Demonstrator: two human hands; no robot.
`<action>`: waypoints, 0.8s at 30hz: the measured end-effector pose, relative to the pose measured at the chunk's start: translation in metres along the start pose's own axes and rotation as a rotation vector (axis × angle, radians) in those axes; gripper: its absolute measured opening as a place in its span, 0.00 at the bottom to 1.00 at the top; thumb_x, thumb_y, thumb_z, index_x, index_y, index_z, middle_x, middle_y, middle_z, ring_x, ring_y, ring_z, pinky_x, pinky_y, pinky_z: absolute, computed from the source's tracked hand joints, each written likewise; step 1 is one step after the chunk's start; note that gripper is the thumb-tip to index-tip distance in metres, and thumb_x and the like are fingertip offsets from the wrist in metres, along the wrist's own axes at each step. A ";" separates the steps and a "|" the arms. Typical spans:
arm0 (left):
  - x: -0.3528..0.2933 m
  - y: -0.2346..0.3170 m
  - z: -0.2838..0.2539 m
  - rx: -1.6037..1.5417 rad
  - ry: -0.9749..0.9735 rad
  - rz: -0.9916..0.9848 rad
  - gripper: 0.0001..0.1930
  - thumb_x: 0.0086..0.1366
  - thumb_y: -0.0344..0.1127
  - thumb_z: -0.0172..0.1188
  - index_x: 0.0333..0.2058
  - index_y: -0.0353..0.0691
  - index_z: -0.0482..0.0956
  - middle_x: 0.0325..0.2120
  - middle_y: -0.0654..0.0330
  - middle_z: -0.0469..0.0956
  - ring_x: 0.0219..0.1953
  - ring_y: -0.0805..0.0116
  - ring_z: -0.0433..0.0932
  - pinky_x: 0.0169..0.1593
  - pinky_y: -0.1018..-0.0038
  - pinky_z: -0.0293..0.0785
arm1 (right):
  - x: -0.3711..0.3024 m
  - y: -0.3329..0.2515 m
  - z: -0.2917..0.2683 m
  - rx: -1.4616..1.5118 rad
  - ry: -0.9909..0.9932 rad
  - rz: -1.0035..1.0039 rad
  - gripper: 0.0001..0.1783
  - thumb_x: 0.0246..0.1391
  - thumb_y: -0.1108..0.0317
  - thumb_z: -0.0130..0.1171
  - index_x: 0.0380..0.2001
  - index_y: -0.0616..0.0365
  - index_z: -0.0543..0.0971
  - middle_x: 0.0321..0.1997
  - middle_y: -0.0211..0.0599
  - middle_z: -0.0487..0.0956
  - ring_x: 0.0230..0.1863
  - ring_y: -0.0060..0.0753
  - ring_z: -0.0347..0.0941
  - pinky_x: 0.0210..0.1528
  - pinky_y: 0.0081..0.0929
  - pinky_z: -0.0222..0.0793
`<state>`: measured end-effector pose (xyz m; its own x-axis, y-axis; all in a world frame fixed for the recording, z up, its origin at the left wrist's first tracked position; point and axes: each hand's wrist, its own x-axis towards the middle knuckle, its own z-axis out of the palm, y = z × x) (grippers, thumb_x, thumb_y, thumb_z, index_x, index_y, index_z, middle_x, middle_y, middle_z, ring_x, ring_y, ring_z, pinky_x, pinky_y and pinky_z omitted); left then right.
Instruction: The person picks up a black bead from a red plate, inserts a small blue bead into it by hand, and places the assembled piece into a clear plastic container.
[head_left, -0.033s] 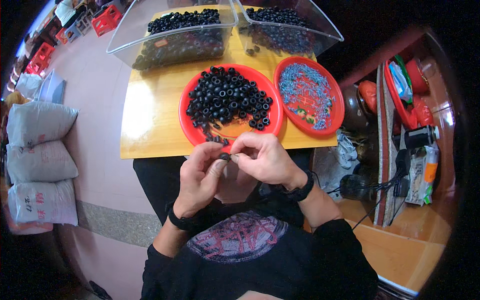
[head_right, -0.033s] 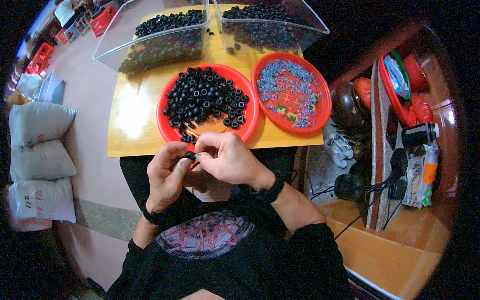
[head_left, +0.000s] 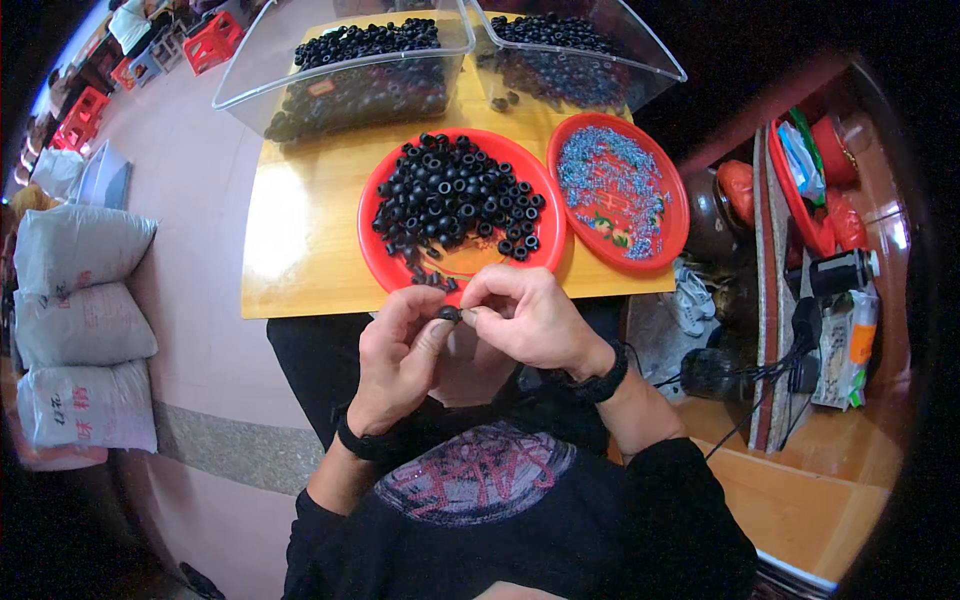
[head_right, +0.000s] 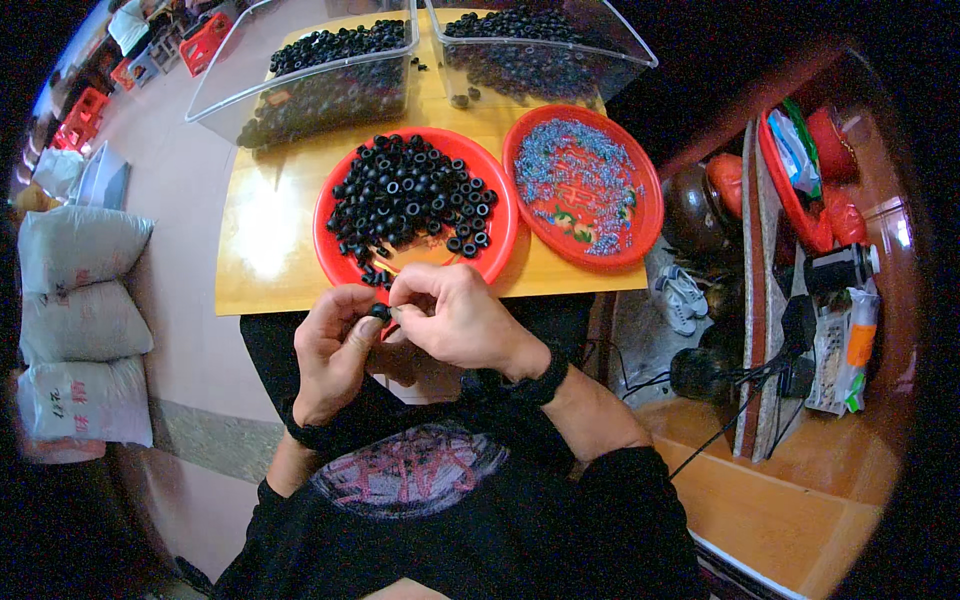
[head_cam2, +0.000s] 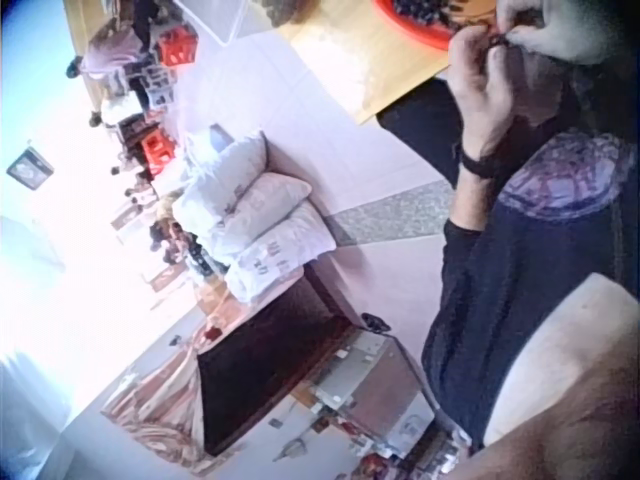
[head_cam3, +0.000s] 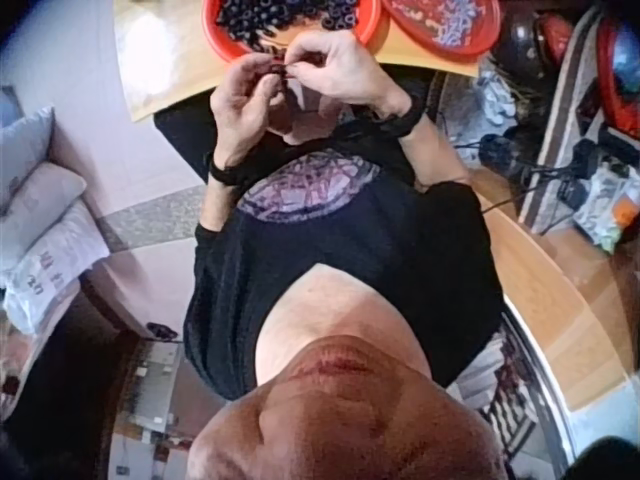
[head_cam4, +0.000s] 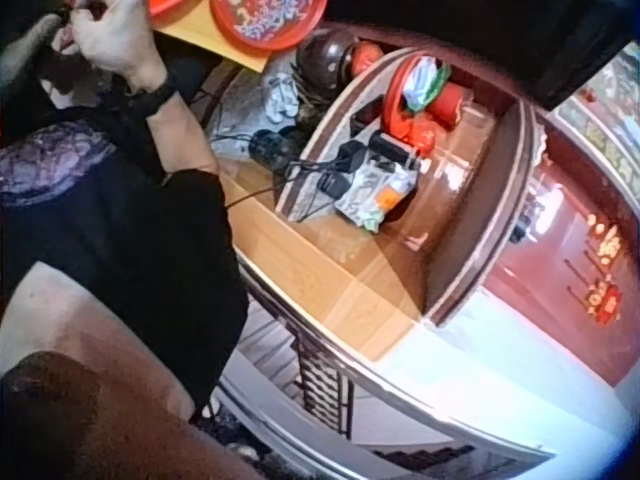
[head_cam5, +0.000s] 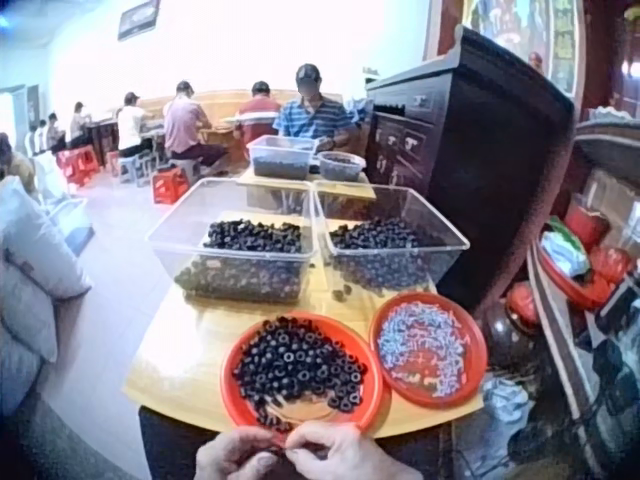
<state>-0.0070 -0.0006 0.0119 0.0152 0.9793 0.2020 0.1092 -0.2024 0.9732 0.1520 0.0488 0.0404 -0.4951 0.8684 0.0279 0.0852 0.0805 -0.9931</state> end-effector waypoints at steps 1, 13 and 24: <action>-0.002 -0.002 0.000 -0.097 0.042 -0.084 0.08 0.57 0.21 0.53 0.37 0.31 0.72 0.26 0.61 0.74 0.27 0.77 0.73 0.31 0.82 0.69 | 0.000 -0.001 0.000 -0.001 -0.010 0.014 0.01 0.44 0.78 0.53 0.22 0.64 0.73 0.20 0.27 0.74 0.25 0.13 0.69 0.27 0.17 0.66; -0.003 -0.008 -0.002 -0.077 -0.007 0.058 0.07 0.53 0.18 0.55 0.32 0.31 0.73 0.26 0.60 0.75 0.27 0.76 0.74 0.31 0.81 0.69 | -0.006 -0.010 0.002 -0.274 0.009 -0.165 0.02 0.39 0.82 0.50 0.19 0.65 0.70 0.18 0.42 0.72 0.22 0.37 0.72 0.25 0.28 0.66; 0.006 0.007 -0.008 0.072 -0.044 0.313 0.09 0.49 0.16 0.55 0.31 0.30 0.72 0.24 0.55 0.74 0.27 0.66 0.75 0.32 0.77 0.69 | -0.004 -0.012 0.004 -0.284 0.047 -0.290 0.05 0.39 0.83 0.51 0.24 0.65 0.73 0.21 0.36 0.73 0.23 0.22 0.71 0.25 0.21 0.66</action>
<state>-0.0144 0.0036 0.0212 0.1021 0.8694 0.4835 0.1621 -0.4941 0.8542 0.1496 0.0420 0.0519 -0.4939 0.8109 0.3138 0.1867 0.4514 -0.8726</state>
